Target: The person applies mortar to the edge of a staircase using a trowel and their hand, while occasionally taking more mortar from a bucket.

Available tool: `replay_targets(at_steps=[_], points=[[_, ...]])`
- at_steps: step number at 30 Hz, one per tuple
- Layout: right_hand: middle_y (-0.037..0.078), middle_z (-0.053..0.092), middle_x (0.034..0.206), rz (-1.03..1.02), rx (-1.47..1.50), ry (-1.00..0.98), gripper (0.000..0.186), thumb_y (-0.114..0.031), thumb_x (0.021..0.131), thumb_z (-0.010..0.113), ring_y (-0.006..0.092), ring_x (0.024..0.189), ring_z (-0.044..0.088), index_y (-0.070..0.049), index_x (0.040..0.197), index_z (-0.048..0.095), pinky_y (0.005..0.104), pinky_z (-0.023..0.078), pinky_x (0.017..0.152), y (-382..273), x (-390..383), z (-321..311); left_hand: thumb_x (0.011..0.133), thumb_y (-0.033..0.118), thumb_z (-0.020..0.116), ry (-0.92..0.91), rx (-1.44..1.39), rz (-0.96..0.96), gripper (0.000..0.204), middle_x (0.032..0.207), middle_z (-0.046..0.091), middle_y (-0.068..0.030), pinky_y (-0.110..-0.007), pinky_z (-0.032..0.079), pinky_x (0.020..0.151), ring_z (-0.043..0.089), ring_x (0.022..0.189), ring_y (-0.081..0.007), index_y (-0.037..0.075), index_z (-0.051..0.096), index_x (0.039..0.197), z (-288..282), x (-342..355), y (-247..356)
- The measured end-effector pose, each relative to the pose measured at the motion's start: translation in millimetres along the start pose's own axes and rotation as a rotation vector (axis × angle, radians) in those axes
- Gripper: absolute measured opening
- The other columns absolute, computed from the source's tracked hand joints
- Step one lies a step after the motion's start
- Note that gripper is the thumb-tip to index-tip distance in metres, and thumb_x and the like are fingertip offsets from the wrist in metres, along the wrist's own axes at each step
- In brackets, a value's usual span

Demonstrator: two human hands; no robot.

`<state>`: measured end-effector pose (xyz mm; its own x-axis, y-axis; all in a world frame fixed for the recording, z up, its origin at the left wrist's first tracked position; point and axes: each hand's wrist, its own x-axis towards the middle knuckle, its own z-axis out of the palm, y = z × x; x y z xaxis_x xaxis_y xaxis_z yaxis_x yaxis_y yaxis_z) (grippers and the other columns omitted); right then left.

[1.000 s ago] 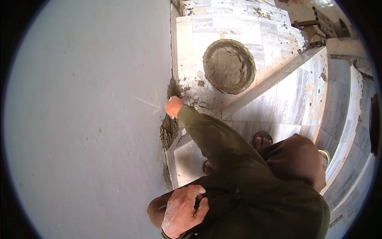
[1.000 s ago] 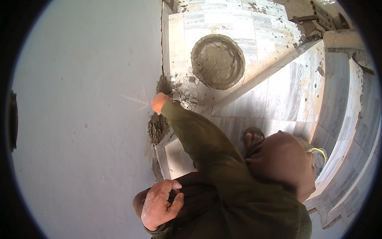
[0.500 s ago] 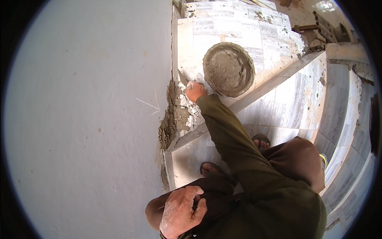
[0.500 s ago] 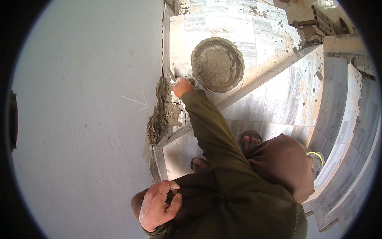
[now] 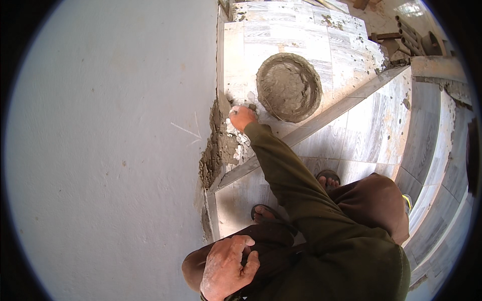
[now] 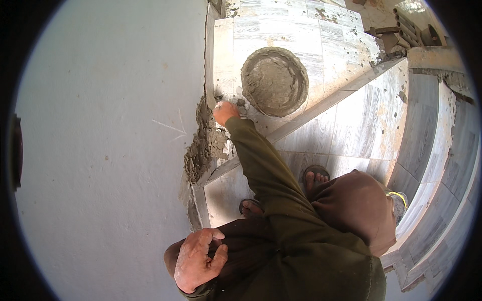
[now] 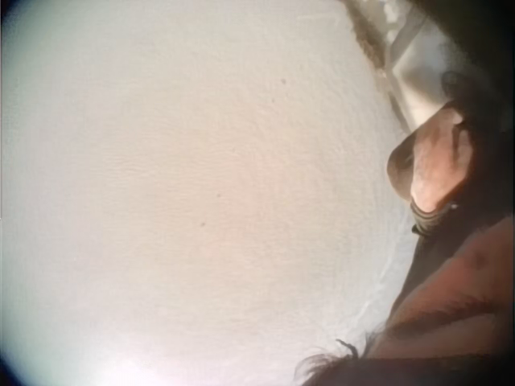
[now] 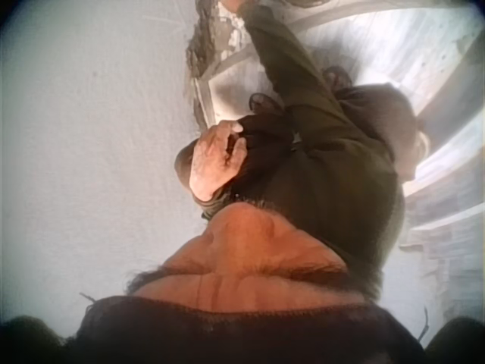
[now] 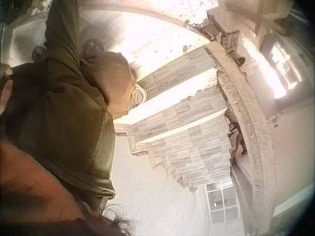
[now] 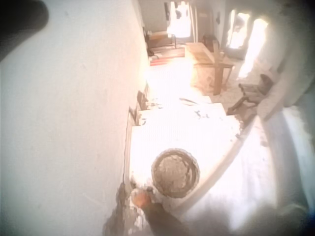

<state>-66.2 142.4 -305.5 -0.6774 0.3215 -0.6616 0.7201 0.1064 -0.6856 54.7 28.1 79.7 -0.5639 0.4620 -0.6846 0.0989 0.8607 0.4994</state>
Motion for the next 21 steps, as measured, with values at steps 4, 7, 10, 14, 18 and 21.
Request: replay_targets(at_steps=[4,7,10,14,18,21], points=[[0.022,0.064,0.105,-0.024,0.009,0.069,0.032,-0.029,0.083,0.055,0.0383,0.101,0.059,-0.011,0.107,0.067,0.0426,0.046,0.089,-4,8,0,0.073,0.008,0.065,0.011,-0.015,0.026,0.021,0.070,0.059,-0.0106,-0.038,0.046,0.063,0.058,0.066,-0.0294,0.004,0.056,0.092,1,0,-3],[0.022,0.063,0.106,-0.075,0.077,0.111,0.034,-0.029,0.083,0.056,0.0384,0.102,0.058,-0.010,0.110,0.065,0.0427,0.046,0.089,-18,-1,-14,0.073,0.007,0.065,0.023,0.003,0.026,0.021,0.069,0.059,-0.0108,-0.038,0.046,0.062,0.058,0.066,-0.0292,0.003,0.056,0.092,0,-1,-4],[0.018,0.062,0.113,-0.053,-0.004,0.087,0.038,-0.029,0.083,0.053,0.0370,0.106,0.057,-0.013,0.117,0.061,0.0441,0.045,0.090,-17,-8,-19,0.073,0.008,0.065,0.012,0.002,0.015,0.021,0.070,0.059,-0.0108,-0.038,0.046,0.062,0.058,0.065,-0.0291,0.003,0.056,0.092,-1,-1,-2],[0.018,0.062,0.112,-0.092,0.006,0.111,0.039,-0.025,0.083,0.052,0.0374,0.105,0.057,-0.011,0.119,0.059,0.0447,0.044,0.091,7,-11,-8,0.074,0.007,0.065,0.014,-0.013,0.027,0.021,0.069,0.059,-0.0111,-0.037,0.046,0.061,0.058,0.064,-0.0287,0.003,0.055,0.092,3,2,-1],[0.019,0.061,0.113,-0.061,0.056,0.141,0.040,-0.021,0.083,0.053,0.0375,0.106,0.056,-0.008,0.120,0.057,0.0447,0.044,0.091,18,-12,1,0.074,0.007,0.064,-0.021,-0.030,0.045,0.021,0.067,0.058,-0.0113,-0.037,0.046,0.059,0.059,0.062,-0.0278,0.003,0.055,0.092,6,6,-10],[0.020,0.060,0.115,0.026,0.049,0.051,0.040,-0.020,0.082,0.054,0.0373,0.108,0.055,-0.008,0.121,0.057,0.0441,0.044,0.092,13,-18,3,0.075,0.008,0.063,-0.016,-0.013,0.061,0.024,0.063,0.058,-0.0104,-0.043,0.045,0.057,0.058,0.059,-0.0320,0.003,0.052,0.095,6,7,-11]])
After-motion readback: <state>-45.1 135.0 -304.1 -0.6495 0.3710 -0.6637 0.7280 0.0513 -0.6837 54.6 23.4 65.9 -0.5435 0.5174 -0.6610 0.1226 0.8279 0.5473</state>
